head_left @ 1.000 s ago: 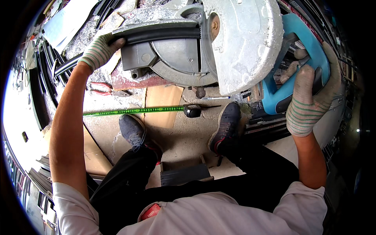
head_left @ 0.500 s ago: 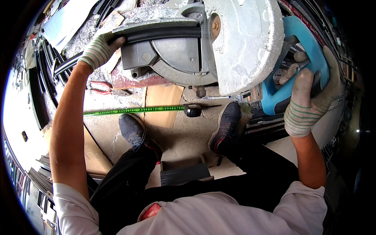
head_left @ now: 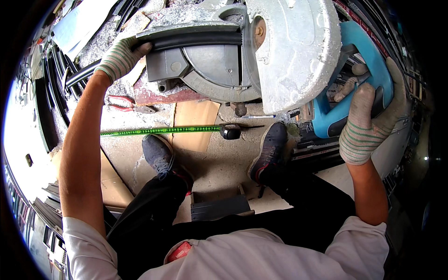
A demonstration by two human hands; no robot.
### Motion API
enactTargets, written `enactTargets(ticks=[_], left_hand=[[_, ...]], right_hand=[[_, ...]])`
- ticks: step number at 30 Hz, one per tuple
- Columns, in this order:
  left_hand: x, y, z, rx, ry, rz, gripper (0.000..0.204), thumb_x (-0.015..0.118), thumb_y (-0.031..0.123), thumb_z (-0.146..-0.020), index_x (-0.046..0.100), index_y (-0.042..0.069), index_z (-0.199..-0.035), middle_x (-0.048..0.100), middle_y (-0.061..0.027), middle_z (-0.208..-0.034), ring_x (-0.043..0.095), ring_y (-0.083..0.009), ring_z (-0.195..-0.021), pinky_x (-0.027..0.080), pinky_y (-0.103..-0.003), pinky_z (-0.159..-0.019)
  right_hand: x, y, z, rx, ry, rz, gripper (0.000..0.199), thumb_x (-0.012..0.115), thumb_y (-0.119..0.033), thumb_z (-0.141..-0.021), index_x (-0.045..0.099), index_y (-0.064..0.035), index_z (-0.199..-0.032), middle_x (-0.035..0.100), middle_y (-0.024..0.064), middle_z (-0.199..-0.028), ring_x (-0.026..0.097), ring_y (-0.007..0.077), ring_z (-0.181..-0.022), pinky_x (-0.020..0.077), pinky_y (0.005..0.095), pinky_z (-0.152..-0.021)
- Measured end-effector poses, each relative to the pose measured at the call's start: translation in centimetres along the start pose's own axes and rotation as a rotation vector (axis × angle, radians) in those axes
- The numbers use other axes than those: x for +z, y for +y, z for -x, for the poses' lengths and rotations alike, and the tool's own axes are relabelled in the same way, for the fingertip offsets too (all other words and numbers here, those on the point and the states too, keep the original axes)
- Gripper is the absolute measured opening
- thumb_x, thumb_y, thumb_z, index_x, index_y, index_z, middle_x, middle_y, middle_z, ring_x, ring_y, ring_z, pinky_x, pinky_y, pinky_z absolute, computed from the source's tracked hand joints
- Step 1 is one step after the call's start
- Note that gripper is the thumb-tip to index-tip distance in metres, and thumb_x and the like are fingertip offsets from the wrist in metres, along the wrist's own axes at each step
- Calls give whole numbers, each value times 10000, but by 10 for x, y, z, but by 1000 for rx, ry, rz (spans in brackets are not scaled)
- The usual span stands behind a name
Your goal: The person measures and cuts black metal profiles using a miter saw, then moves to a bending machine to bend the cut pieces. The person handles the profiles and tools directly, performing repetitive cutting and bending operations.
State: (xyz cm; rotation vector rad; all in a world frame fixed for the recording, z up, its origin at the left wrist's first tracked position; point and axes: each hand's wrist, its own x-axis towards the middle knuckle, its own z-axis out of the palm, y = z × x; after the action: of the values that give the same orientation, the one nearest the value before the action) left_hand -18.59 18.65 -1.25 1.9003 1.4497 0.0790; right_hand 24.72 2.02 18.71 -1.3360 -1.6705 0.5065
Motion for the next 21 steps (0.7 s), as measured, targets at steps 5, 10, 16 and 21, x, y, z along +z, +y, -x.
enactTargets(ticks=[5, 10, 16, 21], left_hand=[[1, -3, -1, 9, 10, 0, 452, 704, 376, -1009, 729, -40, -1186, 772, -169, -972, 703, -214, -861, 564, -381, -880], [-1, 0, 1, -16, -12, -10, 459, 701, 380, -1010, 725, -40, -1193, 774, -170, -987, 711, -221, -879, 564, -381, -887], [-1, 0, 0, 10, -11, 12, 464, 693, 391, -1012, 724, -22, -1222, 780, -164, -1017, 726, -230, -920, 560, -382, -915], [-1, -2, -1, 12, -8, 4, 466, 695, 393, -1010, 724, -20, -1223, 780, -164, -1016, 725, -228, -916, 560, -381, -915]], right_hand=[[0, 2, -3, -46, 7, 45, 622, 693, -232, -1014, 379, -48, -1519, 653, 96, -930, 641, 137, -695, 613, 312, -673], [2, 2, -1, -44, 44, 77, 624, 688, -265, -1017, 381, -36, -1510, 638, 92, -927, 635, 135, -689, 612, 309, -667], [2, 0, -2, -22, 64, 106, 616, 690, -257, -1014, 389, -30, -1501, 643, 100, -991, 631, 127, -692, 615, 308, -658], [-2, -7, -11, 4, 17, 122, 535, 651, -205, -1035, 421, -14, -1478, 665, 126, -1047, 660, 140, -721, 627, 306, -657]])
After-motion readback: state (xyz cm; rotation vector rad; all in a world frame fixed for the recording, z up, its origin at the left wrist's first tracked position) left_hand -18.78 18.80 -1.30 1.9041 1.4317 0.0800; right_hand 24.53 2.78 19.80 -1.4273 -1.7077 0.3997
